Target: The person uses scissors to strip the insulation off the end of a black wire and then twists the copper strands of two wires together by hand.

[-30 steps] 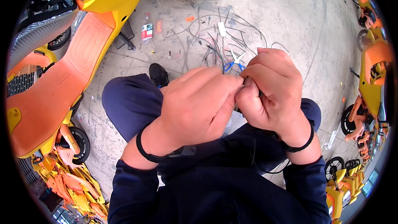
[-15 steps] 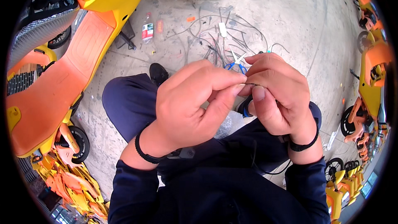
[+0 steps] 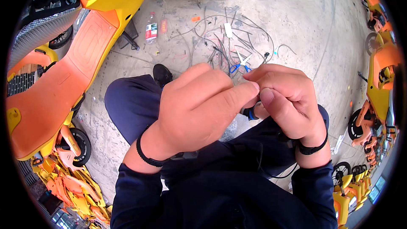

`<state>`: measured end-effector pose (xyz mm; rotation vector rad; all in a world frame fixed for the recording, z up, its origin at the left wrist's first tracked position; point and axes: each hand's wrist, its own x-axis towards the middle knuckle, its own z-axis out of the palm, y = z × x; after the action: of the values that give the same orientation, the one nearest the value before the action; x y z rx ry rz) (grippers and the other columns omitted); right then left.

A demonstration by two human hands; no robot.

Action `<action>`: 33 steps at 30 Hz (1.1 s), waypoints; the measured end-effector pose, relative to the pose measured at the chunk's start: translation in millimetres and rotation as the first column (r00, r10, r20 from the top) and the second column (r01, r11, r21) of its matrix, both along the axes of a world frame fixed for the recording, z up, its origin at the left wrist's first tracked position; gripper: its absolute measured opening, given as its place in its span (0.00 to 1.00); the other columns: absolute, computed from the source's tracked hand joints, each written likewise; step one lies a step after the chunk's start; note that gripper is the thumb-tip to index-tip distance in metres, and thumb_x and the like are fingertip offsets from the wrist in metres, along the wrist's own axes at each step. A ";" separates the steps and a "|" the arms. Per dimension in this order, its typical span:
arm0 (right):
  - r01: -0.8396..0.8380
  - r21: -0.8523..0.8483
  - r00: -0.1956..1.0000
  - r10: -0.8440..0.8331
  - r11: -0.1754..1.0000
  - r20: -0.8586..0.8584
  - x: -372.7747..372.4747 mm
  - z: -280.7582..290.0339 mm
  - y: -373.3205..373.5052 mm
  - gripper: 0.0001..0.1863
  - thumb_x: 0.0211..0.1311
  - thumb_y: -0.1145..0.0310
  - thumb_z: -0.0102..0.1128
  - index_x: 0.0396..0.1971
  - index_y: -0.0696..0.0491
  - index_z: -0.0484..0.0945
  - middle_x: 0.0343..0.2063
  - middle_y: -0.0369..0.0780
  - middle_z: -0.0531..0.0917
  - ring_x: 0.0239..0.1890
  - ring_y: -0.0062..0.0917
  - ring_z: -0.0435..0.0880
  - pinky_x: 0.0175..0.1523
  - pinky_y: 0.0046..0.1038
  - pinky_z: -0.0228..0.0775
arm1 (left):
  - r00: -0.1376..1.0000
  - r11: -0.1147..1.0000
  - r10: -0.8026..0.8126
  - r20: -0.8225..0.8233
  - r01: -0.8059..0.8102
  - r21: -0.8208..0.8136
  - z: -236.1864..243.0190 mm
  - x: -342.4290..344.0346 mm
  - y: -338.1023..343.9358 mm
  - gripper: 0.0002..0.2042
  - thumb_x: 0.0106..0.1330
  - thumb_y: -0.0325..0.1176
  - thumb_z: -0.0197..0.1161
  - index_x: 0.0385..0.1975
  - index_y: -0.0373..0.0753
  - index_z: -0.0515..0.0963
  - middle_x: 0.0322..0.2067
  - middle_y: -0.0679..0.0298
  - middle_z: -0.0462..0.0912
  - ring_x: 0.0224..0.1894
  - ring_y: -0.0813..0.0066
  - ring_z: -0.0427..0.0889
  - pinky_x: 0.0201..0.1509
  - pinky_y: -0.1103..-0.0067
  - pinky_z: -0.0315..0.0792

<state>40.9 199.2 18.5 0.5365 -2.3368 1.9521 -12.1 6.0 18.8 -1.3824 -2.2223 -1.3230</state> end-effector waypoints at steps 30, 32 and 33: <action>0.536 0.441 0.825 -0.338 0.719 -0.453 -5.4 -9.5 -22.7 0.03 0.36 0.79 0.56 0.15 0.55 0.73 0.14 0.36 0.72 0.18 0.30 0.73 0.47 0.36 0.71 | 0.983 0.983 0.179 0.031 -0.180 0.029 -9.8 6.6 13.3 0.12 0.46 0.15 0.65 0.32 0.35 0.82 0.16 0.63 0.72 0.16 0.73 0.69 0.19 0.81 0.63; 0.570 0.409 0.796 -0.355 0.713 -0.490 -6.7 -10.9 -23.5 0.04 0.35 0.77 0.57 0.12 0.53 0.72 0.12 0.35 0.69 0.16 0.31 0.71 0.43 0.35 0.71 | 0.983 0.982 0.183 0.026 -0.184 0.035 -10.3 6.5 13.6 0.12 0.46 0.15 0.65 0.32 0.35 0.82 0.16 0.63 0.72 0.16 0.73 0.69 0.19 0.81 0.62; 0.574 0.411 0.793 -0.354 0.708 -0.496 -6.8 -10.5 -23.4 0.04 0.35 0.77 0.57 0.12 0.53 0.72 0.12 0.35 0.70 0.16 0.31 0.71 0.44 0.35 0.72 | 0.982 0.982 0.186 0.021 -0.187 0.041 -10.6 6.6 13.8 0.12 0.46 0.15 0.65 0.32 0.35 0.82 0.16 0.63 0.72 0.16 0.73 0.69 0.19 0.81 0.62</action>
<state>34.1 175.8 7.9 0.2473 -2.4126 0.8479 -5.5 19.8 8.2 -1.1204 -2.2567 -1.3140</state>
